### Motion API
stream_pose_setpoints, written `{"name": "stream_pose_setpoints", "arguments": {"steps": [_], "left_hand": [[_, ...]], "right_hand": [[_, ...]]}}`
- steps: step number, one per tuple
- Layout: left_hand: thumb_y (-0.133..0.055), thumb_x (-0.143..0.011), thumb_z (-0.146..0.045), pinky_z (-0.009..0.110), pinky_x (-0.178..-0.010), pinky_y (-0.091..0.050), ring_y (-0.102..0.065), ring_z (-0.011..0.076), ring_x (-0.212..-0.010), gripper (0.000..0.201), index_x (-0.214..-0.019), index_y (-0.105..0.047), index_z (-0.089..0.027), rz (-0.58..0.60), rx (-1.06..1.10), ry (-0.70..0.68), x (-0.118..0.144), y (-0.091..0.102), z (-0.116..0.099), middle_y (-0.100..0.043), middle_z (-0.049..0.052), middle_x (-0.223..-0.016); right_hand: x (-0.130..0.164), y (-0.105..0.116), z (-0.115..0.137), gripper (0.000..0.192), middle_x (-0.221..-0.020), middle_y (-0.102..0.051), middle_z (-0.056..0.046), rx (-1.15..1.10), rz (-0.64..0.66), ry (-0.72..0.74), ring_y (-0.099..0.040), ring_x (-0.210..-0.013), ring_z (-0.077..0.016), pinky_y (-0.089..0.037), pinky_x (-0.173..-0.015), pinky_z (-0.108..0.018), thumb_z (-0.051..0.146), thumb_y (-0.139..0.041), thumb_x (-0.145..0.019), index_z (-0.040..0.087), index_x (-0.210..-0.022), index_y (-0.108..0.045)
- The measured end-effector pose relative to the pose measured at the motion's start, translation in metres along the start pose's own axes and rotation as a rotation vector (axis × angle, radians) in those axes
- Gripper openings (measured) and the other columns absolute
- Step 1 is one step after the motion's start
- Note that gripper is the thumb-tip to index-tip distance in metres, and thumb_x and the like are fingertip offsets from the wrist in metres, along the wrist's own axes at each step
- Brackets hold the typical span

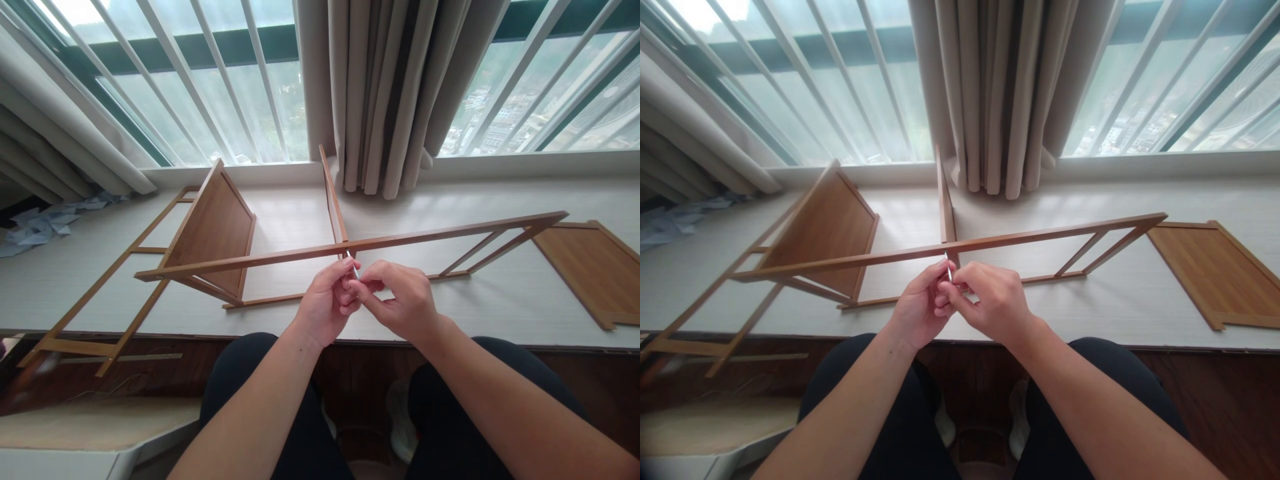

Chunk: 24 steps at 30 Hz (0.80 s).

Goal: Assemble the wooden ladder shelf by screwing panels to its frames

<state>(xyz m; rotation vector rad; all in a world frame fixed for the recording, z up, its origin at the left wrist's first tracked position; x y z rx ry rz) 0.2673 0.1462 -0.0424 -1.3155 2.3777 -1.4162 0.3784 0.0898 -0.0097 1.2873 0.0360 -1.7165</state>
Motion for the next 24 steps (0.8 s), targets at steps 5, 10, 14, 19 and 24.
{"name": "stream_pose_setpoints", "arguments": {"steps": [5,10,14,19,24], "left_hand": [[-0.085,-0.075,-0.033,0.012,-0.035,-0.025,-0.034,0.0019,-0.044,0.027,-0.081,-0.068,-0.013,0.019,-0.002,0.003,0.0043,0.001,0.0023,-0.051,-0.006,-0.058],[-0.083,-0.077,-0.033,0.012,-0.035,-0.026,-0.034,0.0019,-0.044,0.025,-0.084,-0.07,-0.012,0.006,-0.011,-0.01,0.0054,0.0029,0.0019,-0.05,-0.006,-0.058],[-0.081,-0.079,-0.033,0.012,-0.036,-0.026,-0.035,0.002,-0.044,0.024,-0.085,-0.07,-0.012,0.016,-0.018,-0.022,0.0039,0.0021,0.0012,-0.05,-0.005,-0.058],[-0.08,-0.079,-0.032,0.012,-0.035,-0.027,-0.036,0.002,-0.043,0.024,-0.08,-0.069,-0.012,0.017,-0.022,-0.017,0.0027,0.0011,0.0003,-0.05,-0.005,-0.058],[-0.082,-0.078,-0.031,0.012,-0.036,-0.026,-0.037,0.002,-0.043,0.024,-0.077,-0.067,-0.012,0.032,0.005,-0.013,0.0016,-0.0003,-0.0016,-0.049,-0.006,-0.057]], "right_hand": [[-0.0001,0.0018,0.0018,0.015,-0.069,-0.066,0.003,-0.007,-0.001,0.026,-0.06,-0.06,-0.0104,-0.046,-0.059,-0.024,0.022,-0.071,-0.094,0.022,-0.085,-0.06],[0.0001,0.0049,0.002,0.013,-0.075,-0.07,0.003,-0.019,-0.053,0.042,-0.065,-0.062,-0.0098,-0.052,-0.062,-0.021,0.022,-0.074,-0.092,0.022,-0.094,-0.06],[0.002,0.0041,0.0012,0.021,-0.078,-0.072,0.003,-0.022,-0.074,0.049,-0.069,-0.064,-0.0108,-0.056,-0.064,-0.022,0.02,-0.075,-0.091,0.023,-0.105,-0.061],[0.0031,0.0025,0.001,0.035,-0.082,-0.073,0.002,-0.039,-0.082,0.08,-0.07,-0.066,-0.0116,-0.059,-0.064,-0.023,0.013,-0.075,-0.089,0.023,-0.118,-0.059],[0.0009,0.001,0.0013,0.041,-0.086,-0.075,0.0,-0.056,-0.058,0.123,-0.071,-0.07,-0.0125,-0.059,-0.065,-0.024,0.009,-0.07,-0.092,0.025,-0.127,-0.057]]}}
Point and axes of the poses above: each hand's wrist, its own x-axis away from the middle knuckle, its own y-axis out of the back of the hand, z = x × y, the point moved 4 cm from there along -x, towards the middle knuckle
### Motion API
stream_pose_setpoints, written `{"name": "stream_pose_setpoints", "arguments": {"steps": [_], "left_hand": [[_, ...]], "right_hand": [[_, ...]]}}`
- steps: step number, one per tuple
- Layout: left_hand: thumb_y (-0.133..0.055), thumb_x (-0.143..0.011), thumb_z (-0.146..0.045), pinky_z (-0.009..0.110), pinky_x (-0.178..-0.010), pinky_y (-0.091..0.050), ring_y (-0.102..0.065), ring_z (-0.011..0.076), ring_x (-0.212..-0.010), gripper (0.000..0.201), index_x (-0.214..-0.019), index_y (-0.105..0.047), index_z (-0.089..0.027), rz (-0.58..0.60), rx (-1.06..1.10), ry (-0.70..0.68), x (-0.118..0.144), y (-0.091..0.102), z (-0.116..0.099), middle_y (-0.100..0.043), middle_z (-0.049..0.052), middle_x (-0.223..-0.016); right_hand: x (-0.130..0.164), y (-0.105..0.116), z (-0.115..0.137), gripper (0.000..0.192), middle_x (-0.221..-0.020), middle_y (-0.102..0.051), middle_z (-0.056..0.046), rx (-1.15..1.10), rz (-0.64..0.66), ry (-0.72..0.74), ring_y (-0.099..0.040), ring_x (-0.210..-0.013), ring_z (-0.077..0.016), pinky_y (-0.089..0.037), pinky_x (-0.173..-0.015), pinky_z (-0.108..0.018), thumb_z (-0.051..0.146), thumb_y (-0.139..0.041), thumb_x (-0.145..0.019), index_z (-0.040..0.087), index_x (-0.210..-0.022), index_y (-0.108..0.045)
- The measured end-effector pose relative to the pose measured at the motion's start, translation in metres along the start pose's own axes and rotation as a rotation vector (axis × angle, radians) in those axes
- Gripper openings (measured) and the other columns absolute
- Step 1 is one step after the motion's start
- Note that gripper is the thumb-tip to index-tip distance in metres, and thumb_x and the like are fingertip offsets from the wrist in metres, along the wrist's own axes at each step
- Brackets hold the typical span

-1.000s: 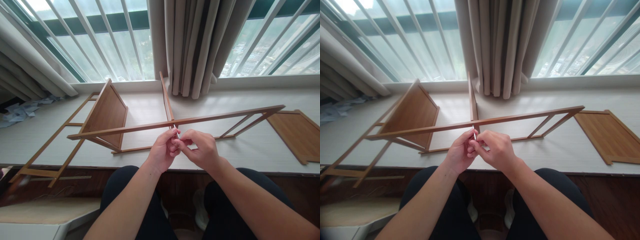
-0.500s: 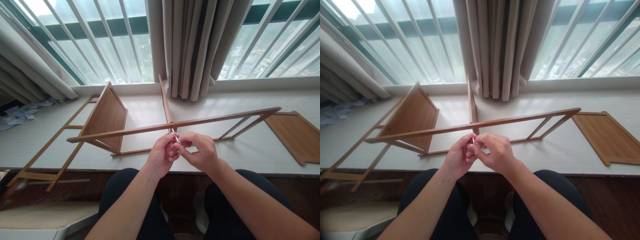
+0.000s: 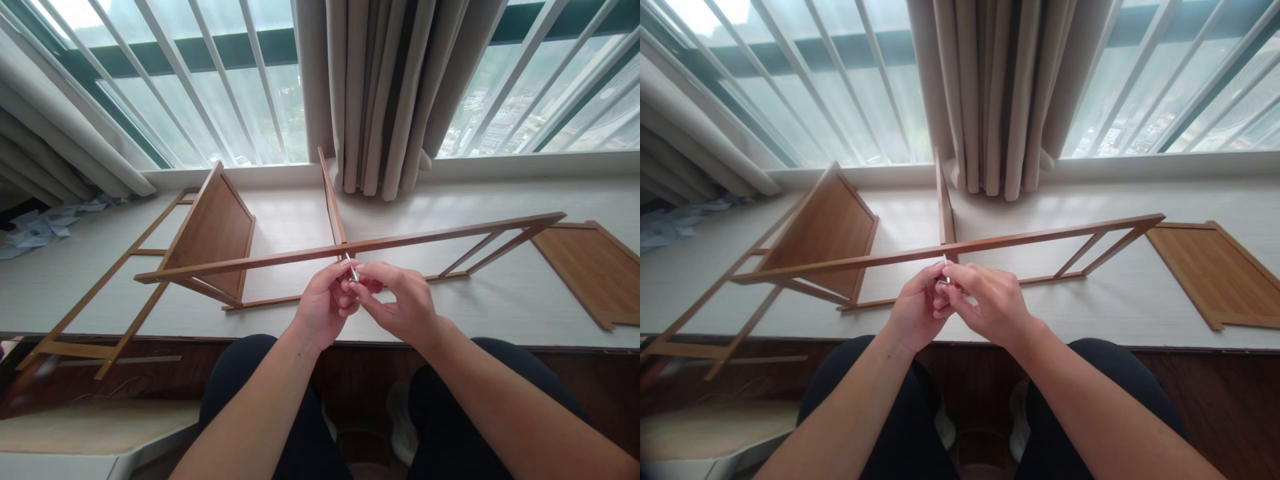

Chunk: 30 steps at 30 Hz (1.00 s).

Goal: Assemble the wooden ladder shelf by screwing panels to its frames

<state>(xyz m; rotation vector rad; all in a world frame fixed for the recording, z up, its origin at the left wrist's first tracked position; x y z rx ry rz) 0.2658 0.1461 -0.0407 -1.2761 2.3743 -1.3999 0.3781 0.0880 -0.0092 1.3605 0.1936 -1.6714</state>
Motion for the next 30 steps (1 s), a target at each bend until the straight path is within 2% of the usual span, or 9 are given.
{"name": "stream_pose_setpoints", "arguments": {"steps": [5,12,18,30], "left_hand": [[-0.082,-0.076,-0.029,0.012,-0.035,-0.026,-0.038,0.0022,-0.043,0.022,-0.083,-0.069,-0.013,-0.011,0.018,0.019,-0.0012,0.0005,0.0002,-0.05,-0.007,-0.057],[-0.083,-0.073,-0.03,0.013,-0.035,-0.025,-0.036,0.0019,-0.041,0.025,-0.083,-0.07,-0.012,-0.058,0.016,0.04,-0.0017,0.0005,-0.0003,-0.044,-0.008,-0.054],[-0.081,-0.075,-0.029,0.014,-0.036,-0.025,-0.035,0.0031,-0.042,0.023,-0.084,-0.069,-0.012,-0.027,0.033,0.059,-0.002,0.0004,-0.0007,-0.035,-0.01,-0.052],[-0.08,-0.077,-0.028,0.014,-0.036,-0.026,-0.036,0.0031,-0.042,0.022,-0.087,-0.069,-0.011,-0.006,0.04,0.056,-0.0038,0.0005,-0.0008,-0.036,-0.01,-0.053]], "right_hand": [[-0.001,-0.0013,0.0004,0.04,-0.087,-0.076,-0.001,-0.018,0.041,0.022,-0.071,-0.073,-0.013,-0.058,-0.068,-0.025,0.008,-0.066,-0.094,0.026,-0.13,-0.059],[0.0011,-0.0025,-0.0006,0.048,-0.096,-0.078,-0.001,-0.037,0.112,0.043,-0.073,-0.082,-0.0132,-0.058,-0.075,-0.025,0.007,-0.061,-0.097,0.031,-0.138,-0.06],[-0.0001,-0.0028,-0.0001,0.05,-0.099,-0.079,-0.003,-0.07,0.139,0.052,-0.074,-0.086,-0.0144,-0.059,-0.078,-0.026,0.005,-0.061,-0.096,0.03,-0.14,-0.059],[-0.0038,-0.0036,0.0011,0.042,-0.096,-0.078,0.0,-0.101,0.172,0.035,-0.075,-0.085,-0.0124,-0.06,-0.079,-0.024,0.006,-0.055,-0.099,0.029,-0.134,-0.062]]}}
Point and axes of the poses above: each hand's wrist, its own x-axis away from the middle knuckle, its own y-axis out of the back of the hand, z = x × y, the point moved 4 cm from there along -x, towards the middle knuckle
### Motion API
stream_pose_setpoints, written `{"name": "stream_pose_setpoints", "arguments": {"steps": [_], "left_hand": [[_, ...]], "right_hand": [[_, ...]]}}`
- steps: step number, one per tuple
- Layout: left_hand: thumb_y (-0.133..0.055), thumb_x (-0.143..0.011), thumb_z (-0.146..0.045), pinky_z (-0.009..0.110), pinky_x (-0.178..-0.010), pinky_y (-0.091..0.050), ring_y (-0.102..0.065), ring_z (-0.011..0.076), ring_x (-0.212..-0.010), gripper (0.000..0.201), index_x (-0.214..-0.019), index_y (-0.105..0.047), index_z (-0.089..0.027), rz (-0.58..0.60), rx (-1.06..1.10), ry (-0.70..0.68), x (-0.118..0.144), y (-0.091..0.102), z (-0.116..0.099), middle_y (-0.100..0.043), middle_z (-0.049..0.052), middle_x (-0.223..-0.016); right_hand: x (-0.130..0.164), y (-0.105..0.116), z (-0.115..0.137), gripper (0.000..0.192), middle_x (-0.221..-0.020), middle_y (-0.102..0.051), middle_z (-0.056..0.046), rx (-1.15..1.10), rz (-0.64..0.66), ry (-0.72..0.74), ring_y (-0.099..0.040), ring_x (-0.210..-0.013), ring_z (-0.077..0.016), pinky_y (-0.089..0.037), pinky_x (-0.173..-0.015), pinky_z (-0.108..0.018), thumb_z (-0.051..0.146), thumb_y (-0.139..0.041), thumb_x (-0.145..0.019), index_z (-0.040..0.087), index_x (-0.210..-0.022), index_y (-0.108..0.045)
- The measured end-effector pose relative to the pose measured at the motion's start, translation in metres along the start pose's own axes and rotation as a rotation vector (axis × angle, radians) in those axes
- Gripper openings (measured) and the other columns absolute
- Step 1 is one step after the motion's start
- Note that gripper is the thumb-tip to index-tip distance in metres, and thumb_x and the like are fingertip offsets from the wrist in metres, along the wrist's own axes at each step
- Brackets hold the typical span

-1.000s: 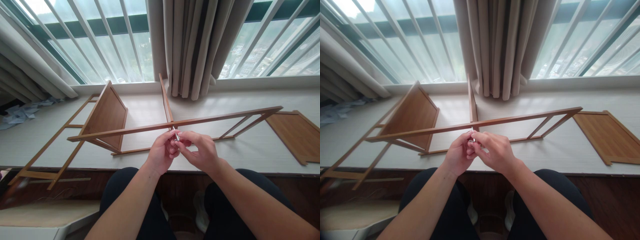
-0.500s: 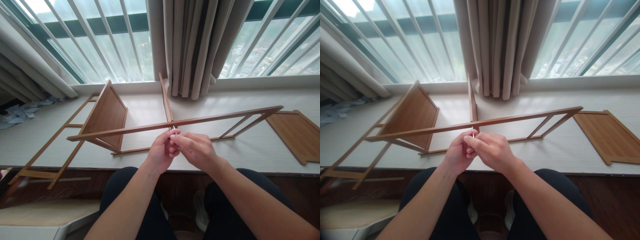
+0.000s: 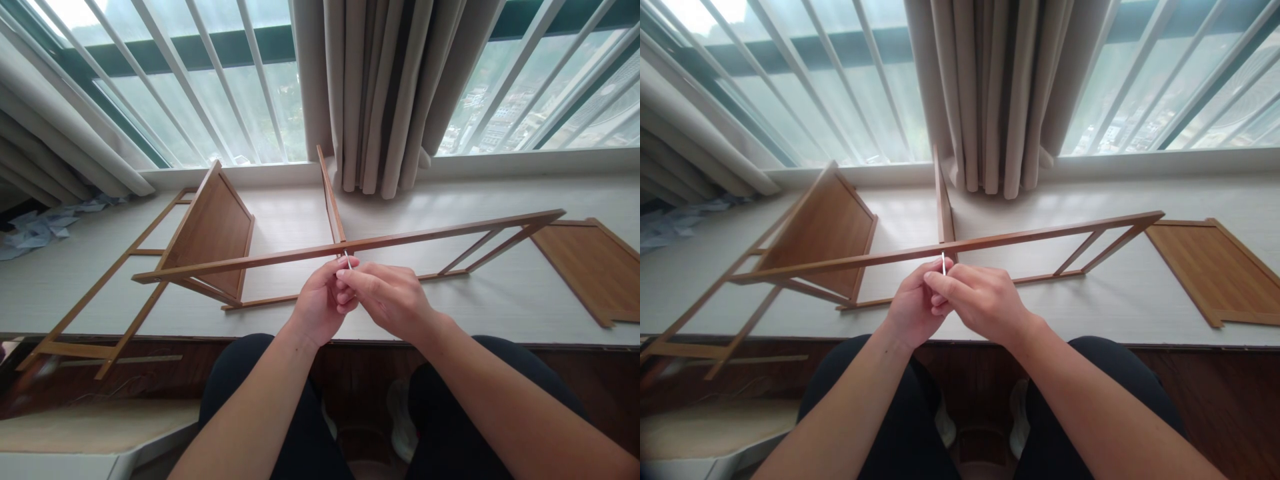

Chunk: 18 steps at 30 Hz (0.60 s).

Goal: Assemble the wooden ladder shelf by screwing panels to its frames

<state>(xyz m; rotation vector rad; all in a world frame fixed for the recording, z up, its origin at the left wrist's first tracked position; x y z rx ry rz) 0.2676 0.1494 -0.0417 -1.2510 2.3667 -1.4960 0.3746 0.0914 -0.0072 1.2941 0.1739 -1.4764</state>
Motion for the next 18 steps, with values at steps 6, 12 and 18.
{"name": "stream_pose_setpoints", "arguments": {"steps": [6,12,18], "left_hand": [[-0.078,-0.079,-0.03,0.014,-0.036,-0.025,-0.035,0.0033,-0.042,0.021,-0.083,-0.068,-0.012,-0.014,-0.011,0.004,0.0,-0.0006,-0.0001,-0.036,-0.009,-0.05],[-0.08,-0.077,-0.029,0.014,-0.036,-0.026,-0.034,0.0027,-0.041,0.022,-0.083,-0.067,-0.013,-0.019,-0.007,0.007,0.0005,-0.0008,0.0001,-0.035,-0.01,-0.053],[-0.08,-0.077,-0.029,0.013,-0.035,-0.025,-0.034,0.0025,-0.042,0.022,-0.08,-0.066,-0.012,-0.023,-0.016,0.005,0.0,0.0008,0.0006,-0.035,-0.01,-0.052]], "right_hand": [[-0.0035,0.0013,0.0023,0.038,-0.093,-0.078,-0.001,0.002,0.007,0.002,-0.076,-0.082,-0.013,-0.061,-0.079,-0.024,0.008,-0.052,-0.101,0.028,-0.13,-0.066],[-0.0014,0.0004,-0.0006,0.031,-0.096,-0.079,0.0,-0.001,0.008,-0.02,-0.075,-0.084,-0.0123,-0.06,-0.079,-0.023,0.011,-0.054,-0.101,0.027,-0.126,-0.065],[0.0009,0.0005,-0.0028,0.026,-0.096,-0.078,-0.002,0.011,-0.014,-0.025,-0.075,-0.084,-0.0132,-0.06,-0.078,-0.025,0.009,-0.057,-0.099,0.025,-0.118,-0.063]]}}
Point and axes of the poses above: each hand's wrist, its own x-axis away from the middle knuckle, its own y-axis out of the back of the hand, z = x × y, the point moved 4 cm from there along -x, towards the middle knuckle
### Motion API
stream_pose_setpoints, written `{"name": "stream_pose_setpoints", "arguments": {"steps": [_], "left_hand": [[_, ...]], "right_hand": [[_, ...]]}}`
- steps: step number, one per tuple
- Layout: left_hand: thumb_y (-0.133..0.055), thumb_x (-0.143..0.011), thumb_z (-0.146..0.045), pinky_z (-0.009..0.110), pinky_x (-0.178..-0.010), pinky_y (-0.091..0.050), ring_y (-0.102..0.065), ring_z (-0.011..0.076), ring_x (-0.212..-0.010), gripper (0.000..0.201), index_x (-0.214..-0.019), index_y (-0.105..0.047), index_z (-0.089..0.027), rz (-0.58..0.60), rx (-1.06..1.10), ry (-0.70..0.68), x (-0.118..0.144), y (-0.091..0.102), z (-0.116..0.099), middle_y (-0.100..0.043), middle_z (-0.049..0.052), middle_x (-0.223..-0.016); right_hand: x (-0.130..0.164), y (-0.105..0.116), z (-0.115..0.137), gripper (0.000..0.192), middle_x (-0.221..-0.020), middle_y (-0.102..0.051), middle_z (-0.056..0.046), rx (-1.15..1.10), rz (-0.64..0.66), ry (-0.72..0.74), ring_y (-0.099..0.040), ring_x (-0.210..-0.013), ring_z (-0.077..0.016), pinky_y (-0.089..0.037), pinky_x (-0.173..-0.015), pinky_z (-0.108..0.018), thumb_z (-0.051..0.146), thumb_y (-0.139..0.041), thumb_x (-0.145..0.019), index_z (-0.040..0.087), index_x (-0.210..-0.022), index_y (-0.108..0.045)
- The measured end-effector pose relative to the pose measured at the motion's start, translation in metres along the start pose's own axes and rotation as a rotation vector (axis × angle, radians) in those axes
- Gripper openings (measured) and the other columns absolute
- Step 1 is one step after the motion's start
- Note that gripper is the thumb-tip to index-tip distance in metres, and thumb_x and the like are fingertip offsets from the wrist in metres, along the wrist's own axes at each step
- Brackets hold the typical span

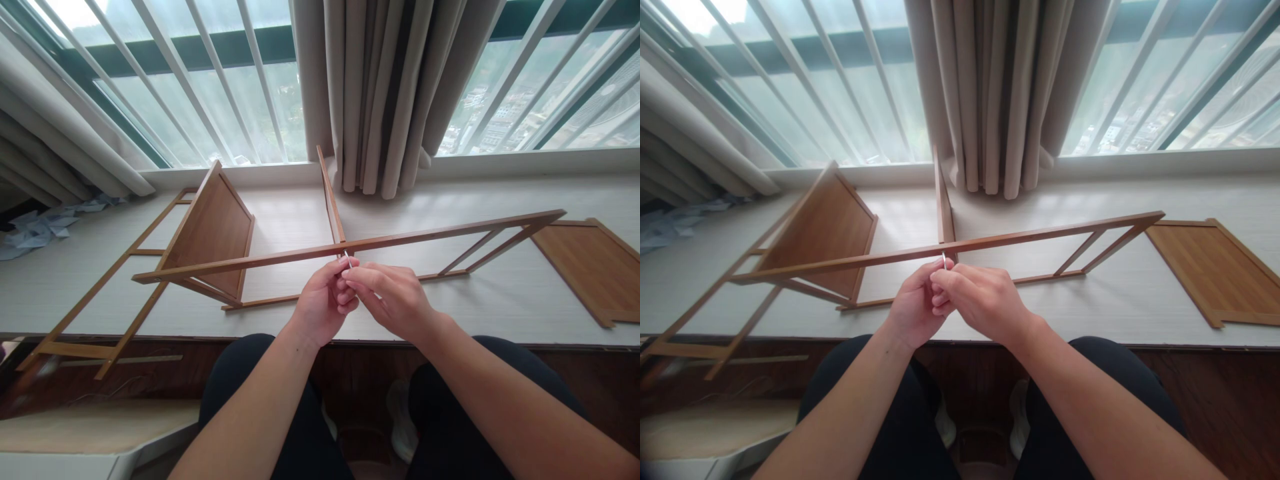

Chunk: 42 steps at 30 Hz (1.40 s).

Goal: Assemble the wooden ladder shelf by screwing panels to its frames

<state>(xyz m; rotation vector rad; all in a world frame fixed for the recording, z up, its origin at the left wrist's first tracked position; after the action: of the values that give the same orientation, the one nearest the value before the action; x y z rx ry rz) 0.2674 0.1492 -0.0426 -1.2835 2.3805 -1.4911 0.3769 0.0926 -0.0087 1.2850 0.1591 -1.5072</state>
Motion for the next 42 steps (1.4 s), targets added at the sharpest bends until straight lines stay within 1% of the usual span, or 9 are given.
{"name": "stream_pose_setpoints", "arguments": {"steps": [5,10,16,23,27,32,37,39,42], "left_hand": [[-0.081,-0.076,-0.03,0.013,-0.036,-0.026,-0.034,0.0026,-0.041,0.023,-0.081,-0.067,-0.013,-0.01,-0.009,-0.002,0.0007,0.0,0.0,-0.036,-0.01,-0.052],[-0.081,-0.075,-0.029,0.013,-0.036,-0.025,-0.035,0.0026,-0.041,0.022,-0.081,-0.067,-0.013,-0.023,-0.008,0.007,0.0009,-0.0003,-0.0003,-0.036,-0.01,-0.052],[-0.082,-0.076,-0.028,0.013,-0.036,-0.025,-0.034,0.0023,-0.042,0.022,-0.081,-0.068,-0.012,-0.001,0.01,-0.004,0.0004,0.0008,0.0,-0.035,-0.01,-0.052],[-0.082,-0.076,-0.029,0.013,-0.036,-0.025,-0.034,0.0022,-0.041,0.023,-0.082,-0.068,-0.012,-0.001,0.008,-0.002,0.0004,0.0011,0.0006,-0.037,-0.01,-0.053],[-0.082,-0.077,-0.028,0.013,-0.036,-0.026,-0.035,0.0019,-0.042,0.022,-0.083,-0.068,-0.012,0.013,0.015,-0.016,-0.0003,0.002,0.0007,-0.04,-0.009,-0.054],[-0.081,-0.08,-0.031,0.013,-0.035,-0.027,-0.035,0.0019,-0.042,0.024,-0.077,-0.065,-0.012,0.045,0.01,-0.015,-0.0011,0.0022,0.0013,-0.043,-0.008,-0.055],[-0.08,-0.081,-0.031,0.013,-0.035,-0.027,-0.035,0.0019,-0.041,0.027,-0.072,-0.062,-0.012,0.032,0.001,-0.023,-0.0006,0.0017,0.0012,-0.045,-0.007,-0.055],[-0.08,-0.08,-0.03,0.013,-0.035,-0.027,-0.035,0.002,-0.042,0.026,-0.074,-0.063,-0.012,0.026,0.001,-0.023,-0.0002,0.0013,0.0012,-0.046,-0.007,-0.055],[-0.081,-0.079,-0.03,0.013,-0.035,-0.027,-0.036,0.0021,-0.042,0.023,-0.079,-0.066,-0.012,0.017,0.005,-0.018,0.0005,0.0006,0.0011,-0.047,-0.007,-0.055]], "right_hand": [[0.0007,-0.0004,-0.0007,0.024,-0.096,-0.079,-0.002,0.009,-0.009,0.003,-0.075,-0.084,-0.0135,-0.06,-0.078,-0.025,0.011,-0.057,-0.1,0.026,-0.117,-0.064],[0.0017,-0.0004,-0.0009,0.027,-0.096,-0.079,-0.002,0.01,0.0,-0.005,-0.075,-0.085,-0.0142,-0.06,-0.079,-0.026,0.01,-0.058,-0.099,0.026,-0.119,-0.063],[0.0005,0.0016,0.0011,0.03,-0.1,-0.079,-0.004,0.004,0.005,0.008,-0.075,-0.087,-0.0149,-0.06,-0.079,-0.026,0.008,-0.056,-0.099,0.024,-0.123,-0.061],[0.0004,0.0019,-0.0007,0.029,-0.097,-0.079,-0.002,-0.015,0.001,0.009,-0.076,-0.088,-0.0143,-0.06,-0.079,-0.026,0.007,-0.058,-0.099,0.025,-0.121,-0.063],[-0.0011,0.0041,0.0002,0.032,-0.094,-0.079,-0.001,-0.03,-0.045,0.027,-0.076,-0.084,-0.014,-0.06,-0.076,-0.026,0.004,-0.061,-0.096,0.025,-0.12,-0.064],[-0.0004,0.0055,-0.0014,0.026,-0.092,-0.079,-0.003,0.009,-0.089,-0.003,-0.075,-0.079,-0.0154,-0.059,-0.073,-0.026,0.006,-0.069,-0.092,0.022,-0.112,-0.065],[0.0006,0.0056,-0.0022,0.028,-0.092,-0.079,-0.003,0.011,-0.099,-0.009,-0.075,-0.077,-0.0152,-0.058,-0.071,-0.026,0.006,-0.069,-0.092,0.023,-0.114,-0.064],[0.0007,0.0058,-0.0024,0.027,-0.09,-0.078,-0.003,0.013,-0.103,-0.01,-0.073,-0.075,-0.0146,-0.057,-0.069,-0.026,0.007,-0.07,-0.092,0.023,-0.114,-0.063],[0.0012,0.0063,-0.0033,0.021,-0.086,-0.076,-0.002,0.022,-0.108,-0.031,-0.071,-0.071,-0.0137,-0.055,-0.065,-0.025,0.01,-0.072,-0.092,0.023,-0.107,-0.063]]}}
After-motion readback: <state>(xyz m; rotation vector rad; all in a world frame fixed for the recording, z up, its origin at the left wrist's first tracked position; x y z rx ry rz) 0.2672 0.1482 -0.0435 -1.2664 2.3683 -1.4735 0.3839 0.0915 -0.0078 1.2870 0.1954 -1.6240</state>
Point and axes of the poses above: each hand's wrist, its own x-axis away from the middle knuckle, its own y-axis out of the back of the hand, z = x × y, the point moved 4 cm from there along -x, towards the middle knuckle
